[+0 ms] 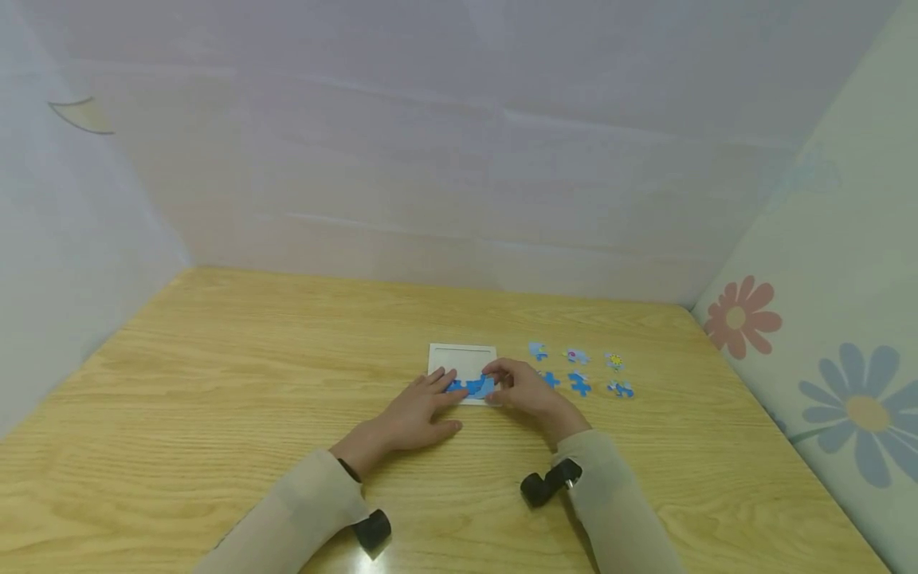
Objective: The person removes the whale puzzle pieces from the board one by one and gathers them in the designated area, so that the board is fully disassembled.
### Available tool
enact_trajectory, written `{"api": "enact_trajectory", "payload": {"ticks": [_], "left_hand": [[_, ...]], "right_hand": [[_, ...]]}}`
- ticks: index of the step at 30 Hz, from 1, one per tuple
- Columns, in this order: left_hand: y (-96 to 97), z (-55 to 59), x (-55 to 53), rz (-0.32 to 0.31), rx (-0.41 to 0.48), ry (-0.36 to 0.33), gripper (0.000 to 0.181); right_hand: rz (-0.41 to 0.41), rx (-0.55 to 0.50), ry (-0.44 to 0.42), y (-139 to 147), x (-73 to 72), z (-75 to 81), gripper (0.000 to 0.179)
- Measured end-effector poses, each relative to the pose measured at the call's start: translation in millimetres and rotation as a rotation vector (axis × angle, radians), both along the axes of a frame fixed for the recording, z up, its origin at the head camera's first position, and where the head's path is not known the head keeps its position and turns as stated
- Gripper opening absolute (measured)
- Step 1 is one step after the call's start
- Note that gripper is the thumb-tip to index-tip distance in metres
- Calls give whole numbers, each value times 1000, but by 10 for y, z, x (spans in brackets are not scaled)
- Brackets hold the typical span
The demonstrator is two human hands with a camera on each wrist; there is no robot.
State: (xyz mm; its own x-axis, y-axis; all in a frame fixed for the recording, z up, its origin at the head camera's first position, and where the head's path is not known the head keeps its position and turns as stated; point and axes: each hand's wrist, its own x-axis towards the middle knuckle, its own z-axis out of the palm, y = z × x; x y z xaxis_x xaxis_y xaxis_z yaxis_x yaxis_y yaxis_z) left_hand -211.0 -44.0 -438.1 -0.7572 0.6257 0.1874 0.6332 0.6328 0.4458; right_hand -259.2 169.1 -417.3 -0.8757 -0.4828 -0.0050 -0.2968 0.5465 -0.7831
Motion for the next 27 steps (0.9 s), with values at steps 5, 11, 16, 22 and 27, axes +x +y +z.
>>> {"api": "enact_trajectory", "payload": {"ticks": [5, 11, 16, 22, 27], "left_hand": [[0, -5, -2, 10, -5, -12, 51], [15, -12, -12, 11, -13, -13, 52], [29, -21, -24, 8, -18, -9, 52], [43, -26, -32, 8, -19, -6, 52], [54, -24, -34, 11, -27, -13, 52]], "right_hand": [[-43, -3, -41, -17, -4, -5, 35], [-111, -18, -94, -11, -23, -24, 30], [-128, -29, -82, 14, -43, -45, 27], [-166, -99, -125, 34, -32, -48, 27], [-219, -199, -166, 41, -34, -38, 29]]}}
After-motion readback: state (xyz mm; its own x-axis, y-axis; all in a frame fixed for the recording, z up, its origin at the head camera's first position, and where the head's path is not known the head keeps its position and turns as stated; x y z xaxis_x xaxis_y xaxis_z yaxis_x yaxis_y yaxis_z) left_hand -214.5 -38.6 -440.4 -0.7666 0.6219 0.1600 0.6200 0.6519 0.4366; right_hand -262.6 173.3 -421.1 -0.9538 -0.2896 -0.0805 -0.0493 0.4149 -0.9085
